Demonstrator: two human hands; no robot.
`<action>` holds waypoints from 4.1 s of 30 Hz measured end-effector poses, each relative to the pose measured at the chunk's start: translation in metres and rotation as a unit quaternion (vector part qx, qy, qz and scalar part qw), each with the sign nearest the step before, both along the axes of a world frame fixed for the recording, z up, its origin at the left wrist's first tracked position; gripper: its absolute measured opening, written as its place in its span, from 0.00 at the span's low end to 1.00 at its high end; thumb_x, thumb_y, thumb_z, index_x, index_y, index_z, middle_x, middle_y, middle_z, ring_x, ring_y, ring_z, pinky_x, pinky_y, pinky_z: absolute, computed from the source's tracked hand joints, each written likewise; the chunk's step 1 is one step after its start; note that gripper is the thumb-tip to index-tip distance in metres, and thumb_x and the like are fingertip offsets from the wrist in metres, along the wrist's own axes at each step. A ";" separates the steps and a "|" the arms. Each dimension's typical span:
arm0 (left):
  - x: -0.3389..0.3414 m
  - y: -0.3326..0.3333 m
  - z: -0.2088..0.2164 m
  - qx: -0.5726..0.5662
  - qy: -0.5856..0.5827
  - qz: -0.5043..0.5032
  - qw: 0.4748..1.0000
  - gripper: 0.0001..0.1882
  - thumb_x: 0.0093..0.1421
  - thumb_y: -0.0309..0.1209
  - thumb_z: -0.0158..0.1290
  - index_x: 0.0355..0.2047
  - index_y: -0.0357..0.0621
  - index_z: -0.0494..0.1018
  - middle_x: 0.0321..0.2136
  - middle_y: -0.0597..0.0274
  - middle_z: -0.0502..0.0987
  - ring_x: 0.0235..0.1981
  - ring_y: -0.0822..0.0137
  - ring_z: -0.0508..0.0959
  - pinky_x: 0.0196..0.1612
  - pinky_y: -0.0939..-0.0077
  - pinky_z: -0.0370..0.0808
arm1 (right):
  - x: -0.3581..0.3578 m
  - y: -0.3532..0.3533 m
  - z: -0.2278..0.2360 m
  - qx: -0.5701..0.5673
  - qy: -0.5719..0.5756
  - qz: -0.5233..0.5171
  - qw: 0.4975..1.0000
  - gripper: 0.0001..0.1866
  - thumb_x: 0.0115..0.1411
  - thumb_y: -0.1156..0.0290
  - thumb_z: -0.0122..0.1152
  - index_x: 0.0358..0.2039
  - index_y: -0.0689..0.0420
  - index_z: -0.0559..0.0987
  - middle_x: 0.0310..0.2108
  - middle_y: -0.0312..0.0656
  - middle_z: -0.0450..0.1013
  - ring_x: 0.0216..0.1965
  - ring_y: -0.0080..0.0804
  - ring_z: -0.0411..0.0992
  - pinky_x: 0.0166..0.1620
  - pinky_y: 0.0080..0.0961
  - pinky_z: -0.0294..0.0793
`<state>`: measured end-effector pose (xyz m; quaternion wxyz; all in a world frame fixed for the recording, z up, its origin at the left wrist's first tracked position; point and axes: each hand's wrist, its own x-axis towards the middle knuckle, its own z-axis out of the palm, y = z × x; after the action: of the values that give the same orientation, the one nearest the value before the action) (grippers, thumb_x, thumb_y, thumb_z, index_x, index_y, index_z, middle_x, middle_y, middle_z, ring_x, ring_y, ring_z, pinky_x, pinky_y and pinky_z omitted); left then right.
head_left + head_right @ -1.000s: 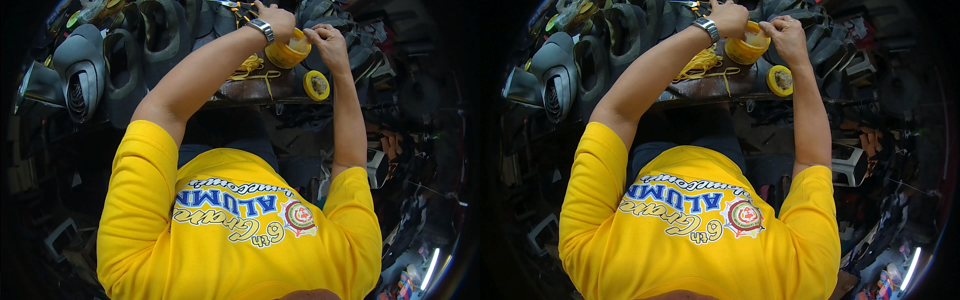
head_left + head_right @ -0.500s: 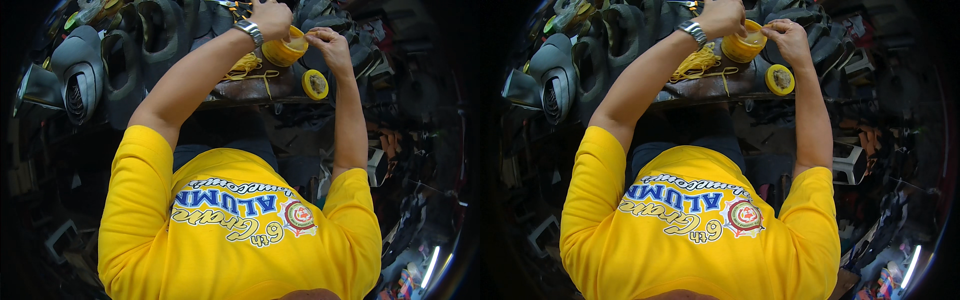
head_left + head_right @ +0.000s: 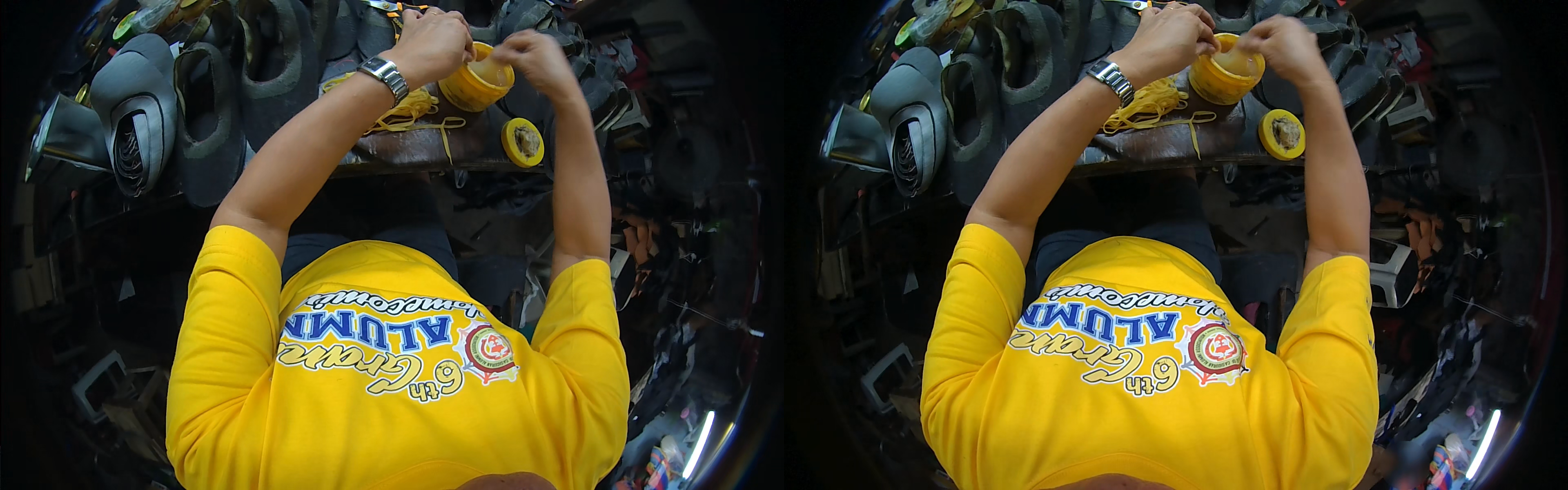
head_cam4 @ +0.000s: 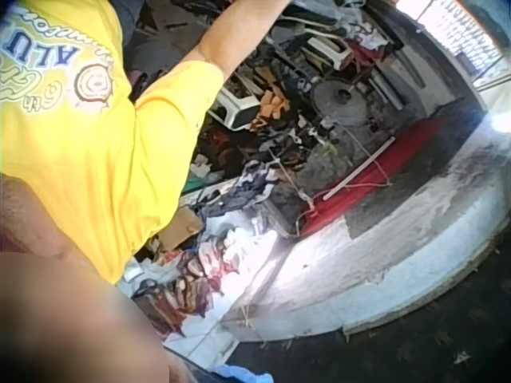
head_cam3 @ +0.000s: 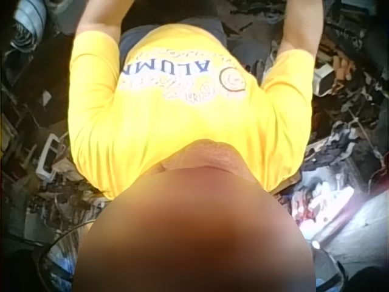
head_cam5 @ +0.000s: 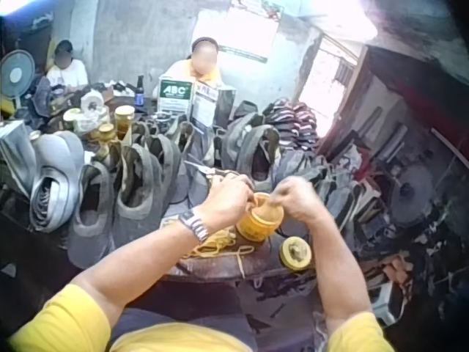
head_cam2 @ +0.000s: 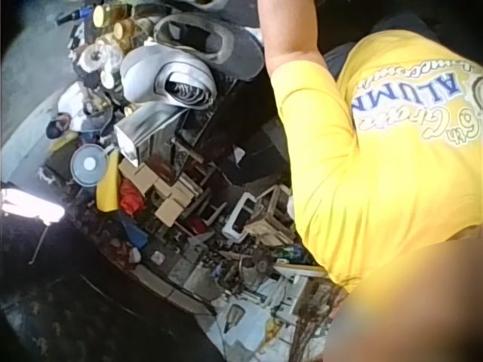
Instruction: The person pulls yellow rubber bands from a glass jar and places them on the workbench. They then open a yellow tub, scoop out a paste-like substance, and smear it onto the tub's lid. The person also handles a pair of scissors and a shoe last.
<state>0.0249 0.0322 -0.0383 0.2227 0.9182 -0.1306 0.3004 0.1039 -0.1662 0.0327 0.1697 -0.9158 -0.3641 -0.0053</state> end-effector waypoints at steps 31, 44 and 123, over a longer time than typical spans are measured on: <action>-0.025 0.009 0.010 0.055 0.041 -0.085 0.994 0.12 0.56 0.36 0.61 0.40 0.50 0.82 0.43 0.64 0.76 0.53 0.62 0.73 0.62 0.29 0.55 | -0.045 -0.040 -0.053 0.009 -0.200 0.120 0.972 0.07 0.64 0.65 0.62 0.39 0.51 0.85 0.55 0.40 0.71 0.68 0.47 0.56 0.69 0.53 0.49; 0.004 0.001 -0.024 0.057 0.007 -0.061 0.996 0.35 0.45 0.48 0.72 0.54 0.52 0.78 0.51 0.60 0.77 0.59 0.56 0.74 0.69 0.44 0.56 | -0.044 -0.041 -0.015 0.272 -0.012 0.057 0.960 0.20 0.49 0.61 0.78 0.42 0.52 0.84 0.46 0.39 0.74 0.51 0.35 0.71 0.57 0.33 0.67; -0.014 -0.043 -0.022 -0.242 0.035 -0.034 0.969 0.57 0.35 0.45 0.75 0.63 0.38 0.59 0.53 0.42 0.74 0.56 0.48 0.75 0.60 0.59 0.67 | -0.051 -0.059 -0.017 0.255 0.288 -0.007 0.923 0.15 0.61 0.65 0.63 0.46 0.60 0.81 0.39 0.34 0.73 0.36 0.17 0.67 0.41 0.18 0.67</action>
<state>0.0105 -0.0104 -0.0600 0.4529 0.8419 -0.0770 0.2832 0.0527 -0.2252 0.0157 0.4950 -0.8059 -0.2796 0.1654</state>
